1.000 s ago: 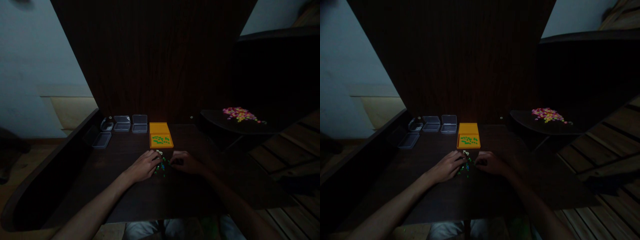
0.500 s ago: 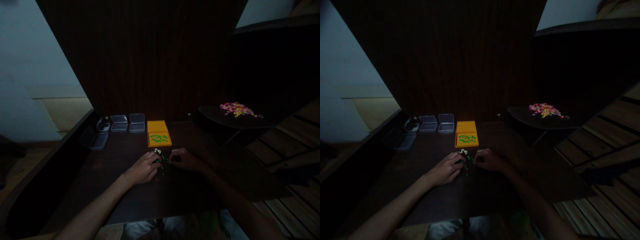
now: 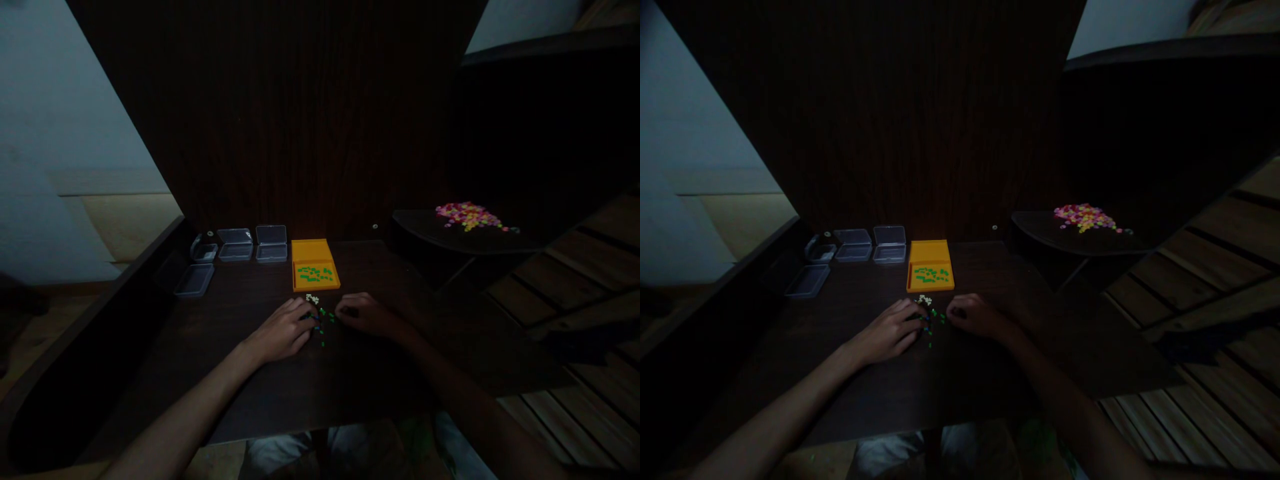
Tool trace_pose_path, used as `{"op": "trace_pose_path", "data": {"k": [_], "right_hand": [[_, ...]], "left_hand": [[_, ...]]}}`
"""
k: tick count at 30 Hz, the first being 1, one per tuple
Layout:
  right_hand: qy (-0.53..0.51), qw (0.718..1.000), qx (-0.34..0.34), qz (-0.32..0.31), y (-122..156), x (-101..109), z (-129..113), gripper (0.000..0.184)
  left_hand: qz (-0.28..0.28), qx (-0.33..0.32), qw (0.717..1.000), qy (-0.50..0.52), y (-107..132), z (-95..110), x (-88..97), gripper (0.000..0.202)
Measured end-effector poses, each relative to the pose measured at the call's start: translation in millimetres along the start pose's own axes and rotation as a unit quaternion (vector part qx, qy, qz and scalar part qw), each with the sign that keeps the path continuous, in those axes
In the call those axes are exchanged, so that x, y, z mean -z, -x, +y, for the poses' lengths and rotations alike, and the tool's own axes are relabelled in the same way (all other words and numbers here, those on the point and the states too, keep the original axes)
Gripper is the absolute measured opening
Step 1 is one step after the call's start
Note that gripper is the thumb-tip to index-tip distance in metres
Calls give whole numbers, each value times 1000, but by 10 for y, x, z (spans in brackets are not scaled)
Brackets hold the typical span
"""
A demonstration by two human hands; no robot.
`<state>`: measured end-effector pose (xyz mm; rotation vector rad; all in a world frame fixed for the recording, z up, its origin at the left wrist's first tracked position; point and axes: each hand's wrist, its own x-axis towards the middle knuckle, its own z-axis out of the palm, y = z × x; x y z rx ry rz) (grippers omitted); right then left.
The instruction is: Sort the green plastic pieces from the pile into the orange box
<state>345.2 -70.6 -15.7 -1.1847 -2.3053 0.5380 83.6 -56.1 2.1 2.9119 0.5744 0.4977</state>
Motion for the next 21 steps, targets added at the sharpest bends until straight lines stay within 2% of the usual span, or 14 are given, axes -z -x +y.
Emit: {"op": "trace_pose_path", "data": {"k": [8,13,21], "right_hand": [[-14,999,-29,-9,-15,26,0,15],[15,999,-39,-10,11,38,-3,11],[22,999,-29,1,27,12,-7,9]], "left_hand": [[-1,-1,1000,1,2,-1,12,19],[1,-2,1000,2,8,-11,1,18],[13,-7,1000,0,20,-30,-28,17]]}}
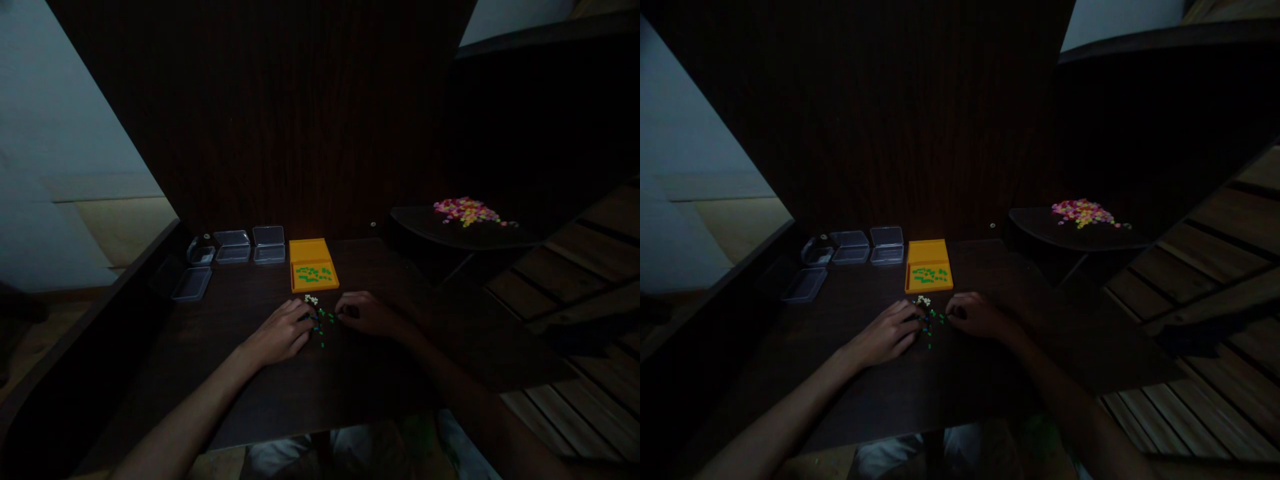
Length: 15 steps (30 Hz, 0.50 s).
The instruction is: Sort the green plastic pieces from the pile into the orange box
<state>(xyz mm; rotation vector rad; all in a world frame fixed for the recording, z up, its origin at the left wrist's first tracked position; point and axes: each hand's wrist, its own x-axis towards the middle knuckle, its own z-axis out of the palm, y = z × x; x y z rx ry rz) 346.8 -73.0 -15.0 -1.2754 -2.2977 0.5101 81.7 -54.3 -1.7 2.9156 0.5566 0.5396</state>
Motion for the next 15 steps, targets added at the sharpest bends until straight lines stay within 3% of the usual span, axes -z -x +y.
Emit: {"op": "trace_pose_path", "data": {"k": [10,15], "right_hand": [[2,1000,11,-13,4,12,-38,11],[-84,996,-5,12,-21,36,-67,14]], "left_hand": [[-12,1,1000,-3,-14,22,26,15],[-16,-1,1000,-8,-14,22,28,14]]}}
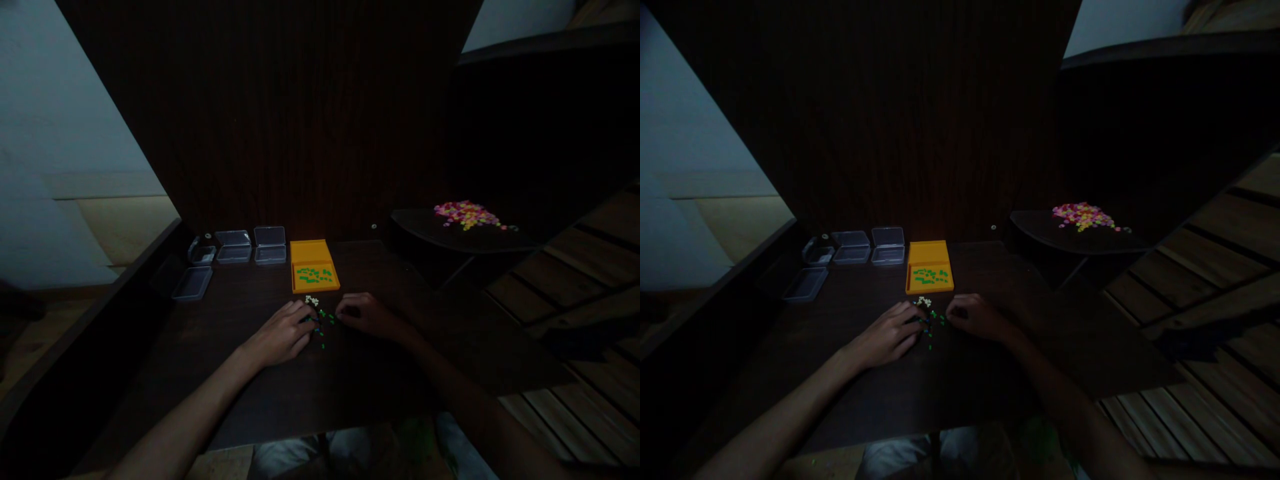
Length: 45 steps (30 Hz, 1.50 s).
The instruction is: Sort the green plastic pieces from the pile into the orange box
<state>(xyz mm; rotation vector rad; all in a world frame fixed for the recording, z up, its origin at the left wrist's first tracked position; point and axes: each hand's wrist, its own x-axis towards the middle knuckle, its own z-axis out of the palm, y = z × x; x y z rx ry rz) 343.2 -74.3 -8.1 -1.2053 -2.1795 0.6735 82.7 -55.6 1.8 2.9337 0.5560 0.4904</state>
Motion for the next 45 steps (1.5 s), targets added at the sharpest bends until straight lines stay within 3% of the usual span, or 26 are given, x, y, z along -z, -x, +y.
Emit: {"op": "trace_pose_path", "data": {"k": [4,8,13,21,26,35,45], "right_hand": [[-183,977,-104,40,-37,31,-81,21],[-367,901,-196,120,-71,62,-100,26],[-514,820,-192,166,-109,108,-75,22],[-585,765,-208,169,-138,137,-31,16],[-587,767,-205,161,-129,153,23,20],[-482,843,-159,178,-89,177,-56,19],[-522,827,-137,156,-92,154,-42,16]], "left_hand": [[-4,3,1000,-7,-7,8,7,11],[-6,2,1000,-8,-15,21,24,11],[-5,1,1000,-5,-18,19,26,11],[-8,-3,1000,-5,-17,33,39,13],[-9,-11,1000,-7,-15,58,25,14],[-9,-11,1000,-2,-29,57,26,15],[-14,-8,1000,-8,-28,37,15,15]]}}
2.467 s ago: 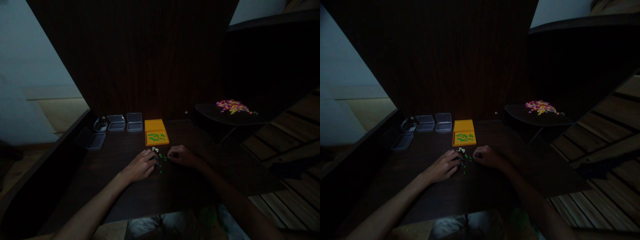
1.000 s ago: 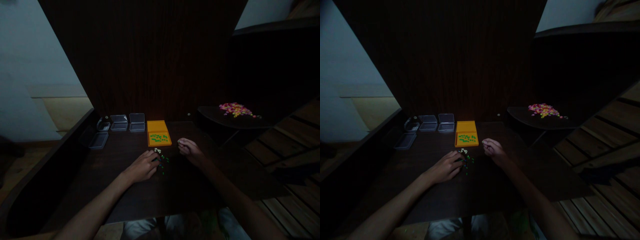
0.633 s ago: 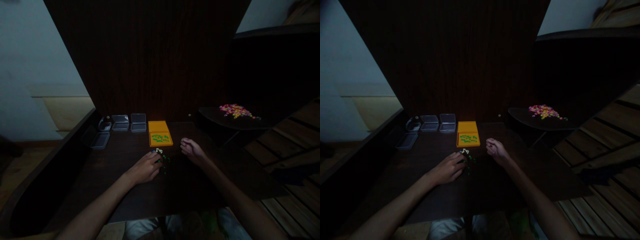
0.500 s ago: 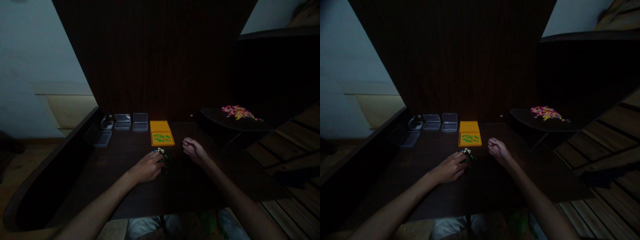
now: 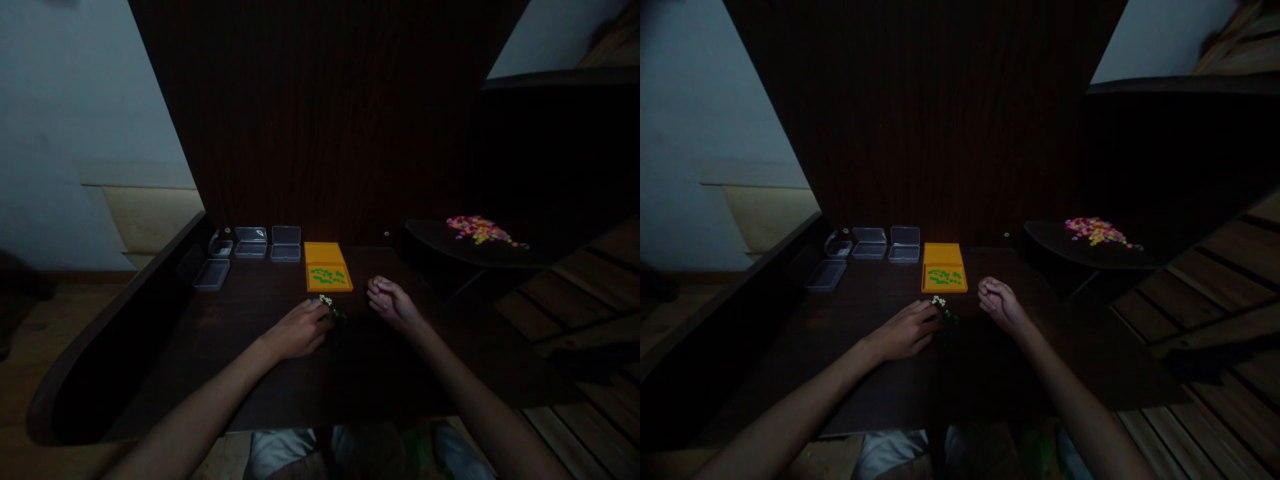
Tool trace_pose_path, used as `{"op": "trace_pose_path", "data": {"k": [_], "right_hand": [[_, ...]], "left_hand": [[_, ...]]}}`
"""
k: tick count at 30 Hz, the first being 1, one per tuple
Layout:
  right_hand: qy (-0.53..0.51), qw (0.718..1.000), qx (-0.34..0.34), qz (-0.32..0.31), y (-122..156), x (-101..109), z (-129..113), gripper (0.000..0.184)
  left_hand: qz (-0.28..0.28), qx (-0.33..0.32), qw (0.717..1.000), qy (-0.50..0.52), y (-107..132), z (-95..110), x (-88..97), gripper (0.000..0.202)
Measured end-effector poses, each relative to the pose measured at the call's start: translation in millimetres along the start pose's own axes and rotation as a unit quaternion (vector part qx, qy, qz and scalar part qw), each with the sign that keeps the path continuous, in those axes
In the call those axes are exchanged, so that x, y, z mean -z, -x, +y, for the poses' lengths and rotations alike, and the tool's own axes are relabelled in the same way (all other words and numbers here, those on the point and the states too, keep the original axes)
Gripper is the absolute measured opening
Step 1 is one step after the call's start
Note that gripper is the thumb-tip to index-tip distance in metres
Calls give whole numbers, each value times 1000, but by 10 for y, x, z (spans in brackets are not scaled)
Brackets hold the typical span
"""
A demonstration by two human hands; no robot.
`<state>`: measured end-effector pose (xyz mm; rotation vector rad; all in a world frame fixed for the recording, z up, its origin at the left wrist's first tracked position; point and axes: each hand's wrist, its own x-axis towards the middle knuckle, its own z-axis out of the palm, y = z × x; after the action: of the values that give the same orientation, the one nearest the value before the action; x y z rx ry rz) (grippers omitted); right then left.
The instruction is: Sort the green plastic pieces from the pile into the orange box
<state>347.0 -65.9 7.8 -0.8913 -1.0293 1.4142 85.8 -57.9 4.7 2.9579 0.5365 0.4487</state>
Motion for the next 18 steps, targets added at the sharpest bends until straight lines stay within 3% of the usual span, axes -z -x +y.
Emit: {"op": "trace_pose_path", "data": {"k": [4,10,15,18], "right_hand": [[17,1000,10,-5,-10,11,12,15],[105,994,-23,38,-103,53,39,21],[274,961,-16,41,-329,109,41,24],[354,935,12,8,-488,114,26,25]], "left_hand": [[3,1,1000,0,2,-1,7,15],[8,1,1000,-1,5,-17,-12,15],[9,-2,1000,2,8,-17,-23,16],[10,-5,1000,2,7,-16,-16,16]]}}
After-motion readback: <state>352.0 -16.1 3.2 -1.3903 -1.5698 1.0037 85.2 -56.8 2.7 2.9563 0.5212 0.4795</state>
